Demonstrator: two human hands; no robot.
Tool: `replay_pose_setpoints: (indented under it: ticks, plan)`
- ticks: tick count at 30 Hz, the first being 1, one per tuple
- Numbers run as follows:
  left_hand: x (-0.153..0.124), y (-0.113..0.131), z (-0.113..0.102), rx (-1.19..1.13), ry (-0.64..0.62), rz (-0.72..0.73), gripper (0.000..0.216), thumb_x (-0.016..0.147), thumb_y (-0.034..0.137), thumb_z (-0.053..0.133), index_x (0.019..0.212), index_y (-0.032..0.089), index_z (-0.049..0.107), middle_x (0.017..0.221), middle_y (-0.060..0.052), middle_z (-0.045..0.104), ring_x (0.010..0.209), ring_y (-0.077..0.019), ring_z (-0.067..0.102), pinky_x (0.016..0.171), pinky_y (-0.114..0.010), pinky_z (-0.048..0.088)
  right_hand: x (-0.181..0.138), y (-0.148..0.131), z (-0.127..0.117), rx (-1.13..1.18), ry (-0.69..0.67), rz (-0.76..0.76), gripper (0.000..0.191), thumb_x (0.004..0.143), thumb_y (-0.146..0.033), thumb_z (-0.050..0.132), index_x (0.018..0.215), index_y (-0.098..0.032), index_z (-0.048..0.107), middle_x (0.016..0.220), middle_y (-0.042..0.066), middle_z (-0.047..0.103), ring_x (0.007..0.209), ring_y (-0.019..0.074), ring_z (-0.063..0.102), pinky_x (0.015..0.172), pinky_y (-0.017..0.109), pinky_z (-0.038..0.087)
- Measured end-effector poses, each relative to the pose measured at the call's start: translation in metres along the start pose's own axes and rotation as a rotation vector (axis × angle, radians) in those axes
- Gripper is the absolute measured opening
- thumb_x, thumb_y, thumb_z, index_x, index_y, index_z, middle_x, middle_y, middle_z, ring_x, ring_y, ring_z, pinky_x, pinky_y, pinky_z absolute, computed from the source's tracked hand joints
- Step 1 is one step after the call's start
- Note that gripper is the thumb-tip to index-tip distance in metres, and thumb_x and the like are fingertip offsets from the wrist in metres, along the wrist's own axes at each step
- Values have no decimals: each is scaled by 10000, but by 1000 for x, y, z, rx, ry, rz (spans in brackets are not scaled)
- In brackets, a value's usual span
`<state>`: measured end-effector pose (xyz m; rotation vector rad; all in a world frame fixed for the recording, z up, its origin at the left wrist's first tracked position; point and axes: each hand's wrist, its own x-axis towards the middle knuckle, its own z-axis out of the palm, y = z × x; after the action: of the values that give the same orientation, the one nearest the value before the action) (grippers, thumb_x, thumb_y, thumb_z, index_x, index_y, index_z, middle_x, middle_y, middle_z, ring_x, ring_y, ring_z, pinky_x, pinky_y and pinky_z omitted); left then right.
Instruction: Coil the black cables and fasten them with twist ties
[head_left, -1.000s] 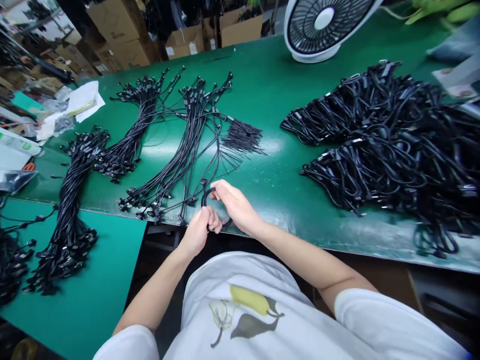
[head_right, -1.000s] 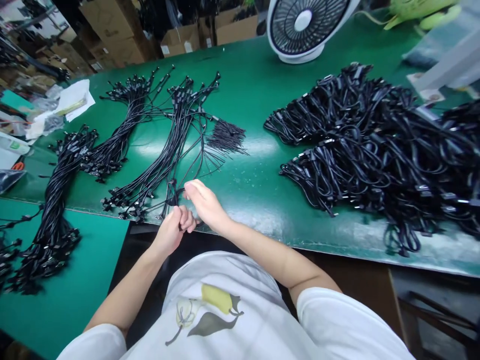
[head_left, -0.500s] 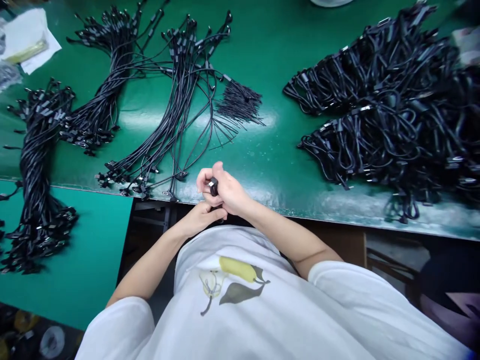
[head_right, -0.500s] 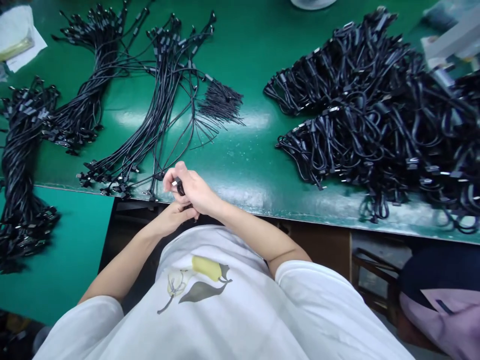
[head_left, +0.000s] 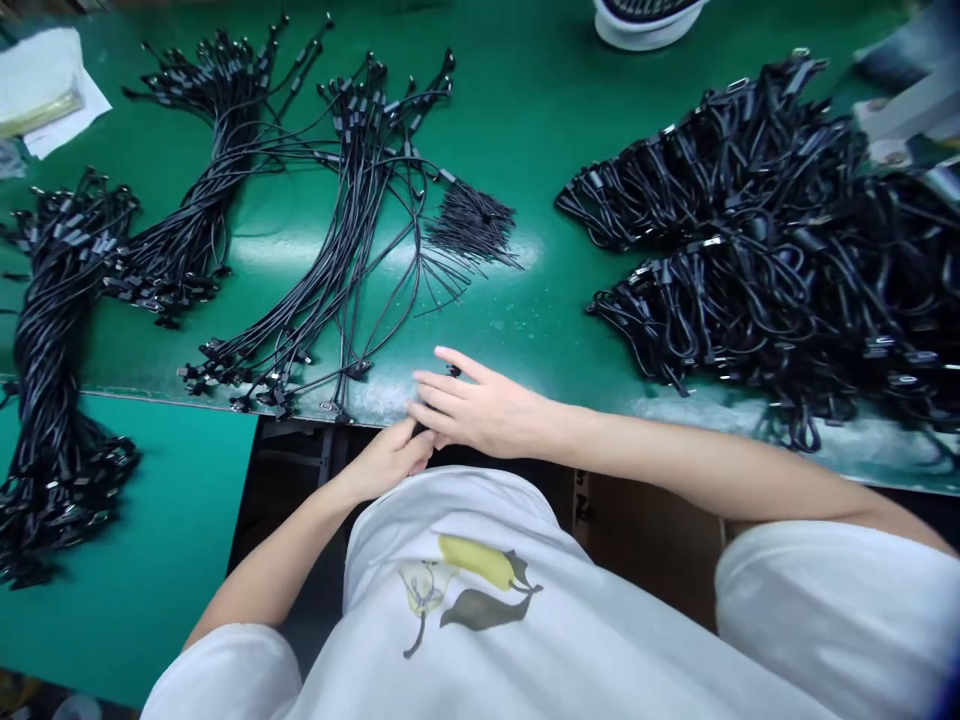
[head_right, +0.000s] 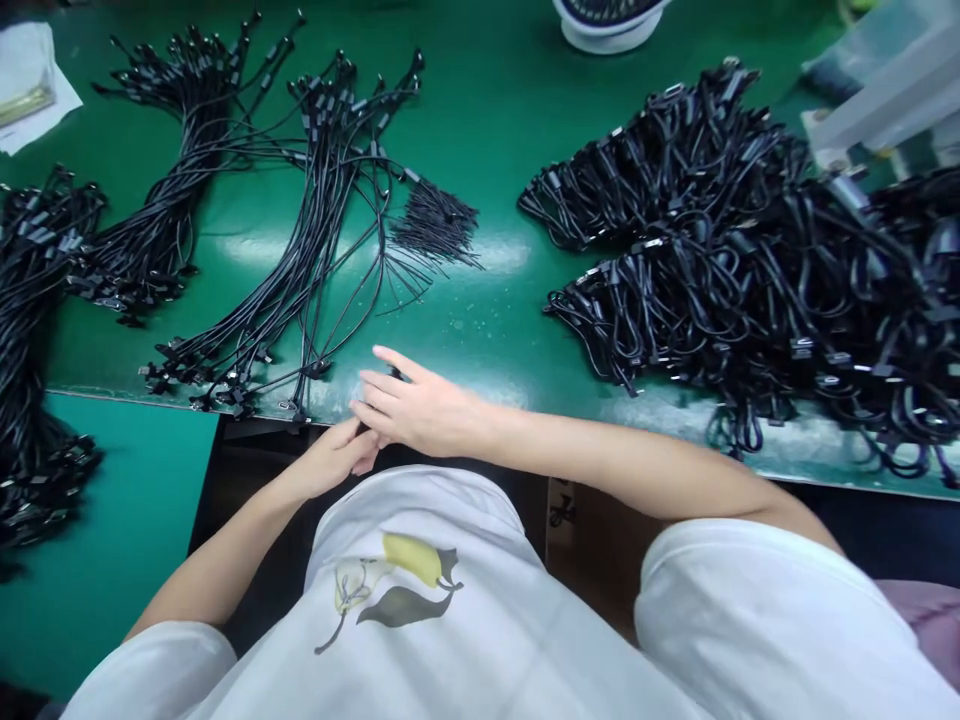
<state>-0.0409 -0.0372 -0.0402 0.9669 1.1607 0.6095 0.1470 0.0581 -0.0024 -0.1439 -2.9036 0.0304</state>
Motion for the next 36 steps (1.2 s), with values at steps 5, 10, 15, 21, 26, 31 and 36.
replay_pose_setpoints:
  ticks: [5,10,15,21,26,31,36]
  plan:
    - [-3,1,2,-39,-17,-42,455,896,599,478,847,153,549,580,58,377,502,-87,327,497,-250,282,-6,-9,17,-177,-45,-19,278,997,-198,345,1107,-88,576,846,69,598,746,196,540,664,353,379]
    - [-2,1,2,-57,-18,-41,431,956,572,352,808,186,470,602,57,374,515,-96,343,527,-255,309,-9,-1,27,-149,-9,-85,284,1013,-166,297,881,-148,549,742,31,536,635,155,459,559,337,209]
    - [4,12,-7,364,60,127,264,977,353,399,768,207,472,655,18,497,599,-137,448,636,-278,352,1,12,28,1,-154,1,305,1016,-183,272,870,-140,536,741,56,587,625,159,499,555,316,237]
    - [8,4,-12,592,237,230,106,872,294,598,789,230,587,728,-32,578,646,-196,509,642,-288,327,16,23,24,358,-452,99,323,1007,-364,416,941,-103,595,857,101,661,758,192,609,669,314,400]
    - [11,-6,-15,312,305,113,225,879,397,582,766,202,592,607,7,518,560,-155,455,584,-269,311,10,70,23,601,-159,424,286,924,-414,580,995,-145,646,966,75,657,866,167,598,735,273,415]
    - [19,4,-15,-306,406,129,325,849,487,617,839,166,569,601,52,440,494,-73,365,504,-224,295,15,125,47,268,-68,1024,189,915,-280,554,990,-134,648,1029,117,647,892,194,573,756,289,392]
    - [19,18,-8,-437,396,152,368,802,498,687,812,156,552,583,68,405,468,-42,331,477,-201,272,14,128,50,204,-102,1039,198,909,-200,473,965,-134,651,1029,139,646,897,219,578,747,302,400]
